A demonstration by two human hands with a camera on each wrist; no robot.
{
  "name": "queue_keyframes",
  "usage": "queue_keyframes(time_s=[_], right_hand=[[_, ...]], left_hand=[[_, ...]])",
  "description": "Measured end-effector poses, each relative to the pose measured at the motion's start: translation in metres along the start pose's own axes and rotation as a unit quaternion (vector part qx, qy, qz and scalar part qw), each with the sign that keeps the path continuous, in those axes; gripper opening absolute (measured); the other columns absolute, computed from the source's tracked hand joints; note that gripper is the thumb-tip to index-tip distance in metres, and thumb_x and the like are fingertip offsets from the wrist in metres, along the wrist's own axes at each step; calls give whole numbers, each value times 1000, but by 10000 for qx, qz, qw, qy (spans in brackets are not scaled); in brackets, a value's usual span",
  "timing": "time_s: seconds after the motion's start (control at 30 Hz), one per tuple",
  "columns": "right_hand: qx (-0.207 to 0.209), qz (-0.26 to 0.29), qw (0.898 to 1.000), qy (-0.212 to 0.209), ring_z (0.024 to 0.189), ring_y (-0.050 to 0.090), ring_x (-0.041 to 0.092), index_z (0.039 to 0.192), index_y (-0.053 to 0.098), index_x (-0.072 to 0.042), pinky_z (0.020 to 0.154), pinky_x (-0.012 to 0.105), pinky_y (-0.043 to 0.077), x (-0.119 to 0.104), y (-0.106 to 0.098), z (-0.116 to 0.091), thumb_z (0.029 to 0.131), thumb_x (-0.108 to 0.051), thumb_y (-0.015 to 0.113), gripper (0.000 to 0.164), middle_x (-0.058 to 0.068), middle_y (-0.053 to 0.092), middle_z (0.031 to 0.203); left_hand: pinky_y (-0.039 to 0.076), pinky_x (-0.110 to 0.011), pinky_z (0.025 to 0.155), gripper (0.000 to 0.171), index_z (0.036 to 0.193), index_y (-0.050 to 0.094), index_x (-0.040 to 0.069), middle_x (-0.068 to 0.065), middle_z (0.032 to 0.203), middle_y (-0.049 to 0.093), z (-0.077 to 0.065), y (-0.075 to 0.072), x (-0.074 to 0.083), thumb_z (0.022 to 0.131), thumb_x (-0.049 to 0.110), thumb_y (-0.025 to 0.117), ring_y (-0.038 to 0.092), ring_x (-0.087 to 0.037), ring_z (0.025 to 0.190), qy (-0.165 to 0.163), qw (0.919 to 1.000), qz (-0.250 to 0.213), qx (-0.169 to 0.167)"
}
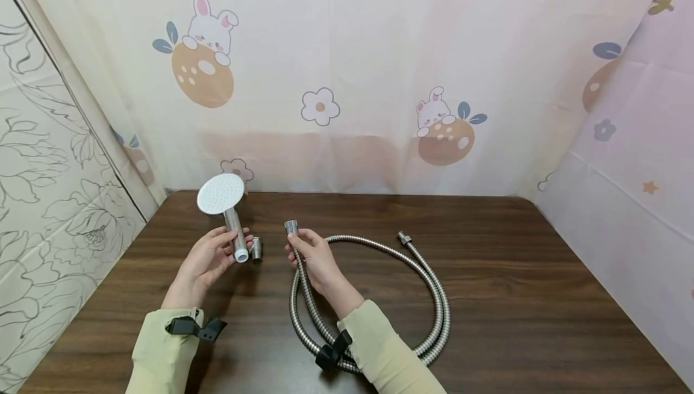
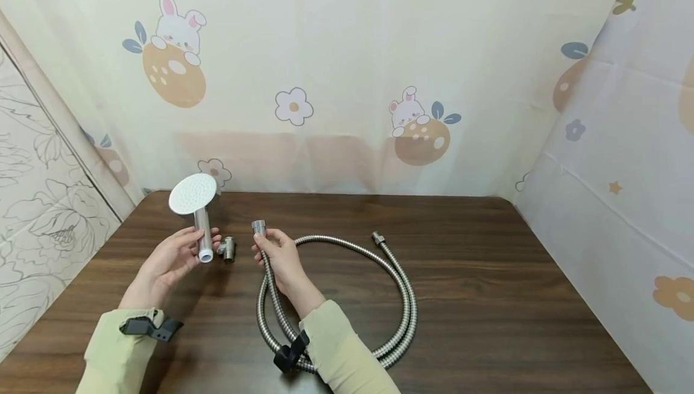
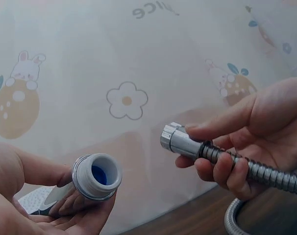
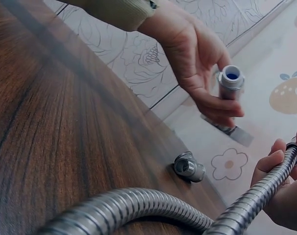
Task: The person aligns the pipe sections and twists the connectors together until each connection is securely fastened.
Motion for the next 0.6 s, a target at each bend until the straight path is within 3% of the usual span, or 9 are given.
queue_keyframes(time_s=[0.17,0.43,0.6], right_hand=[[-49,-50,10000,-19,58,52,6,110,51,2,55,18,43,2,0,0,91,-17,56,27,1,58,77],[-153,-152,9998,39,63,57,7,108,50,2,59,20,49,0,3,-2,91,-17,56,27,2,59,80],[-212,-35,9998,10,67,60,9,113,48,7,68,24,53,2,4,-1,91,-14,55,31,5,58,80]], left_hand=[[49,-28,87,53,136,10,-1,-2,94,62,1,7,4,95,7,43,63,-16,90,-7,9999,-110,63],[50,-29,87,35,125,25,4,-3,93,64,4,11,5,95,5,43,64,-16,88,97,9993,-368,37],[51,-28,84,35,125,25,4,-2,92,64,7,14,10,95,4,43,64,-15,87,145,9994,-319,72]])
Point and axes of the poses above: each hand's wrist, its own z-axis towards the middle knuckle, its own y-axis out of the palm, x = y × z, the point moved 1 cm from there along z, towards the middle knuckle
